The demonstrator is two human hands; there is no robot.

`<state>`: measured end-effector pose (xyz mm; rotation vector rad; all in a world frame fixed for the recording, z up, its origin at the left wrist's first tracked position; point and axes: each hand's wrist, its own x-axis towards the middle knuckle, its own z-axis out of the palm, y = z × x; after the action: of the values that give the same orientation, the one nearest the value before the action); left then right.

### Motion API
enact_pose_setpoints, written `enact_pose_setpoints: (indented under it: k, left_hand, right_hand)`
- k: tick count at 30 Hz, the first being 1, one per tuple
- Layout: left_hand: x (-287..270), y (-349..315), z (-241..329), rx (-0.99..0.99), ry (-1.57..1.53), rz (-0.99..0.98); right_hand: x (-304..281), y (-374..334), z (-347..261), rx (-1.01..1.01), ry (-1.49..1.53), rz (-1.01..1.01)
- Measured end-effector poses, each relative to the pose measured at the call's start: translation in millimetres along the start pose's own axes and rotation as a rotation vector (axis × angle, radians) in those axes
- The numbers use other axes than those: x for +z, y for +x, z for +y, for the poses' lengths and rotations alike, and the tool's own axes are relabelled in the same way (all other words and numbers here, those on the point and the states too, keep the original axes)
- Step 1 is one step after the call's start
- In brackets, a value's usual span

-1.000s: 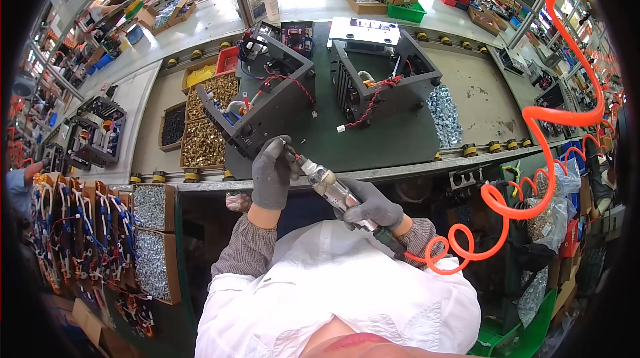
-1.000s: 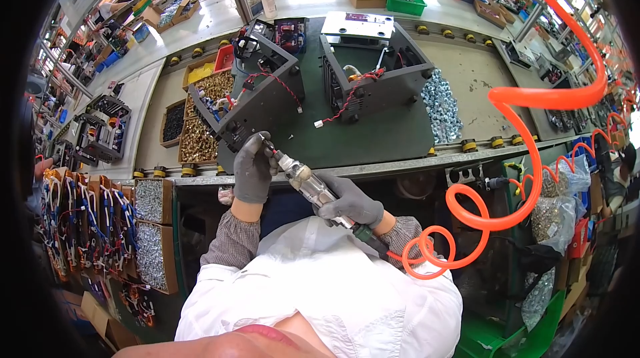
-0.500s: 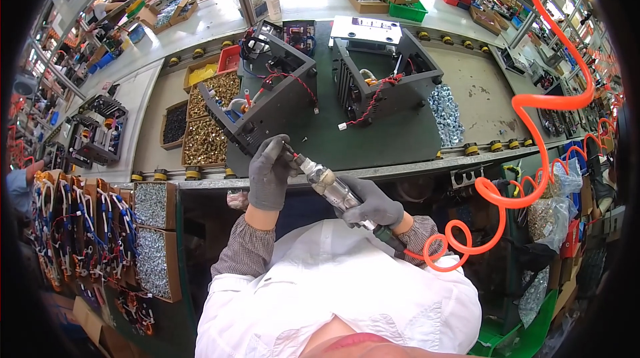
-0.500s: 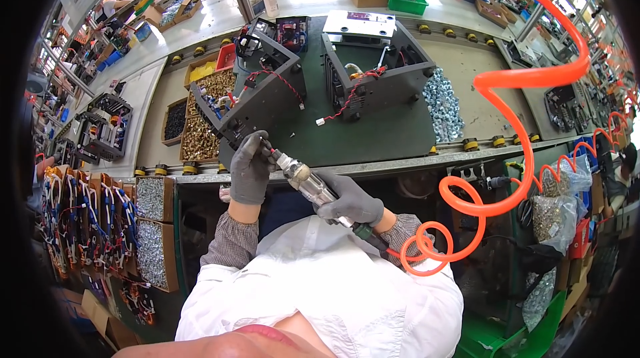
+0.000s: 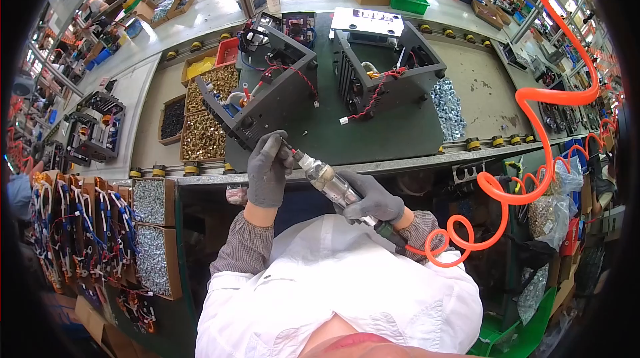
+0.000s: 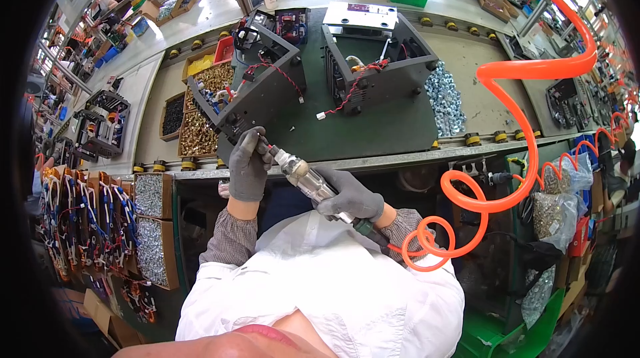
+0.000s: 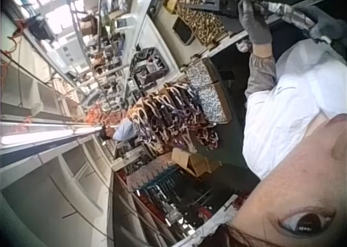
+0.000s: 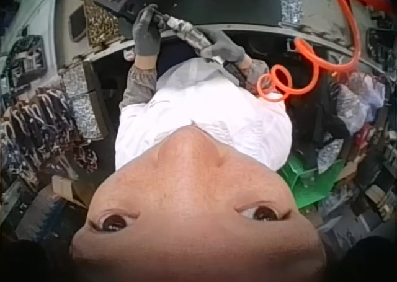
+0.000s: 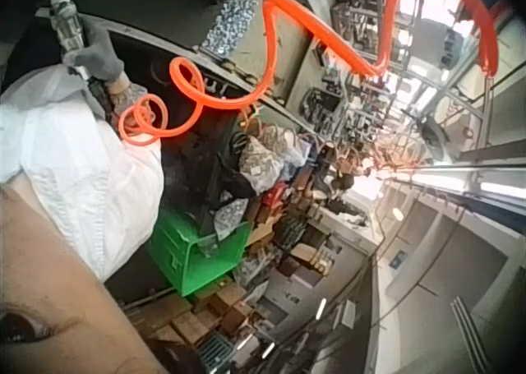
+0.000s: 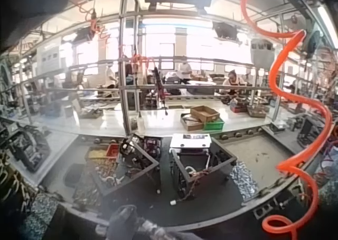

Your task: Assembling and inspecting internal components of electronic power boxes using tools.

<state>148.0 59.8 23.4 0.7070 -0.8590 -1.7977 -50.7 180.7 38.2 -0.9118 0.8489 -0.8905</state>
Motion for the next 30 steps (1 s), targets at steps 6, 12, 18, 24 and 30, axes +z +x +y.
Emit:
enact_pose_setpoints:
  k: [6, 12, 18, 24, 30]
  left_hand:
    - [-0.9, -7.2, 8.0, -0.072, 0.129, 0.024]
    - [-30.5, 30.6, 68.3, 0.894, 1.055, 0.24]
    - [-55.1, 121.3, 116.9, 0.872, 1.907, -0.122]
    - [-52.4, 126.7, 115.8, 0.456, 2.021, -0.289]
    - [-56.9, 129.1, 109.5, 0.571, 1.895, -0.208]
  right_hand:
    - [0.8, 1.8, -2.0, -0.017, 0.004, 0.026]
    - [-7.0, 7.2, -2.5, -0.057, 0.075, 0.135]
    - [-3.2, 29.8, 2.2, 0.011, -0.012, 0.142]
    - [1.0, 56.3, 7.7, 0.014, -0.015, 0.163]
    - [1.0, 74.7, 12.8, 0.018, -0.025, 0.156]
